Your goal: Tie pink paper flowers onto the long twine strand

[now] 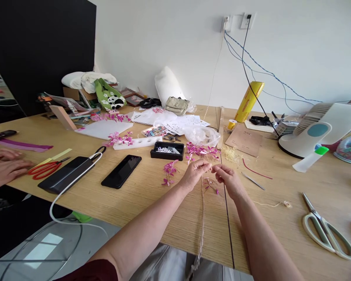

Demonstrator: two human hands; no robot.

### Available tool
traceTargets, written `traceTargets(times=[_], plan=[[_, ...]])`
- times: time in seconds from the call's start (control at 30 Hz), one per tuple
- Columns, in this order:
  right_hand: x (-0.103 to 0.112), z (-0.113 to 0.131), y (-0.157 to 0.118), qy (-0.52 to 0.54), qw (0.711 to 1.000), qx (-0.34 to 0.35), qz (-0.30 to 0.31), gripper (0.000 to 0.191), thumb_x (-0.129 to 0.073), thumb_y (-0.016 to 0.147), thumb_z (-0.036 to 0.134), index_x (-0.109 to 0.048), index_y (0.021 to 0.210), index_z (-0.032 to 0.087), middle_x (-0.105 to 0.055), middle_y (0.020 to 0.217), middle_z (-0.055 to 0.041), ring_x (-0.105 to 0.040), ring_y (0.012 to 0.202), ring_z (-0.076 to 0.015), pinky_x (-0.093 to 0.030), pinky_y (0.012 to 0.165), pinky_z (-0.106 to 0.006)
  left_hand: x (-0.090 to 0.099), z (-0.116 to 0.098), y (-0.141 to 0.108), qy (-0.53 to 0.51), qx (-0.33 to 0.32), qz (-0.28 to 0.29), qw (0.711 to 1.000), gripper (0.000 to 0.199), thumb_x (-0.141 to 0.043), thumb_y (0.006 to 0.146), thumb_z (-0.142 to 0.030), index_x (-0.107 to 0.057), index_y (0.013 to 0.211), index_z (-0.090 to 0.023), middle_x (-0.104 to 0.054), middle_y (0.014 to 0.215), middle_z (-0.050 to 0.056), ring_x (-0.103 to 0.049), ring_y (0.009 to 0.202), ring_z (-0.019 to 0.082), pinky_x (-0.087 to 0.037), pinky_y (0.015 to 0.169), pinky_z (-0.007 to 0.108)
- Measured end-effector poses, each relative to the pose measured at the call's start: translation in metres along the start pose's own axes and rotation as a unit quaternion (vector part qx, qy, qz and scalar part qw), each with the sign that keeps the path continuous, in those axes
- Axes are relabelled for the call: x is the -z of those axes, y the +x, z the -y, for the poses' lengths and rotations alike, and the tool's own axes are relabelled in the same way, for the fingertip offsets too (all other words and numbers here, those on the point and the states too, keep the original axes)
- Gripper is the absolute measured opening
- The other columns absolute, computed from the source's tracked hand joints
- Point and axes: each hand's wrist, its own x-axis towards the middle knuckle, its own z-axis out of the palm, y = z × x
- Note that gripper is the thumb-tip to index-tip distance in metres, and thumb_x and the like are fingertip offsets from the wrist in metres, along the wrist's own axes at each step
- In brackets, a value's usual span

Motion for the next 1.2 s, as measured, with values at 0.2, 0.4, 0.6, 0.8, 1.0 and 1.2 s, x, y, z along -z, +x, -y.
traceTargets(times=[0.2,0.4,0.6,0.8,1.0,1.2], plan=[[0.005,0.003,0.0,0.088,0.996,-0.015,0.014,0.022,-0.068,0.069,0.037,-0.068,0.083,0.02,-0.06,0.072,-0.0002,-0.049,0.061,-0.01,-0.038,0.058,-0.024,-0.006,0.004,-0.004,-0.041,0.058,0.104,0.992,0.027,-0.056,0.077,-0.038,-0.06,0.066,-0.013,-0.051,0.066,0.001,-0.045,0.067,0.012,-0.035,0.066,0.025],[0.007,0.007,-0.004,0.166,0.984,-0.035,0.052,0.015,-0.071,0.067,0.03,-0.062,0.067,0.019,-0.05,0.06,0.0035,-0.044,0.055,-0.0074,-0.038,0.055,-0.022,-0.009,0.011,-0.005,-0.051,0.071,0.11,0.99,0.029,-0.058,0.076,-0.04,-0.062,0.068,-0.012,-0.053,0.066,0.002,-0.044,0.063,0.011,-0.034,0.063,0.026],[0.011,0.011,-0.004,0.243,0.967,-0.023,0.071,0.021,-0.073,0.065,0.03,-0.055,0.061,0.018,-0.044,0.058,0.0037,-0.043,0.055,-0.0077,-0.039,0.054,-0.021,-0.008,0.011,-0.008,-0.118,0.087,0.137,0.98,0.039,-0.046,0.083,-0.046,-0.063,0.08,-0.011,-0.054,0.073,0.004,-0.047,0.068,0.011,-0.036,0.065,0.025],[0.012,0.008,-0.003,0.262,0.96,-0.047,0.09,0.02,-0.071,0.066,0.031,-0.057,0.06,0.017,-0.04,0.055,0.0038,-0.041,0.052,-0.0081,-0.039,0.051,-0.023,-0.009,0.013,-0.009,-0.137,0.103,0.153,0.973,0.033,-0.052,0.08,-0.044,-0.06,0.08,-0.011,-0.051,0.071,0.002,-0.048,0.067,0.01,-0.038,0.063,0.024],[0.012,0.004,-0.002,0.285,0.951,-0.081,0.083,0.019,-0.072,0.066,0.029,-0.059,0.061,0.016,-0.04,0.054,0.0043,-0.035,0.05,-0.0054,-0.033,0.045,-0.018,-0.01,0.01,-0.01,-0.107,0.104,0.137,0.979,0.026,-0.061,0.074,-0.038,-0.054,0.071,-0.013,-0.048,0.063,-0.001,-0.045,0.06,0.008,-0.034,0.057,0.021],[0.013,0.006,-0.002,0.318,0.945,-0.069,0.043,0.016,-0.074,0.063,0.021,-0.059,0.065,0.017,-0.05,0.065,0.0038,-0.037,0.051,-0.0034,-0.028,0.041,-0.015,-0.01,0.011,-0.008,-0.089,0.083,0.082,0.989,0.024,-0.059,0.076,-0.036,-0.053,0.071,-0.014,-0.047,0.065,-0.002,-0.042,0.062,0.008,-0.033,0.059,0.021]])
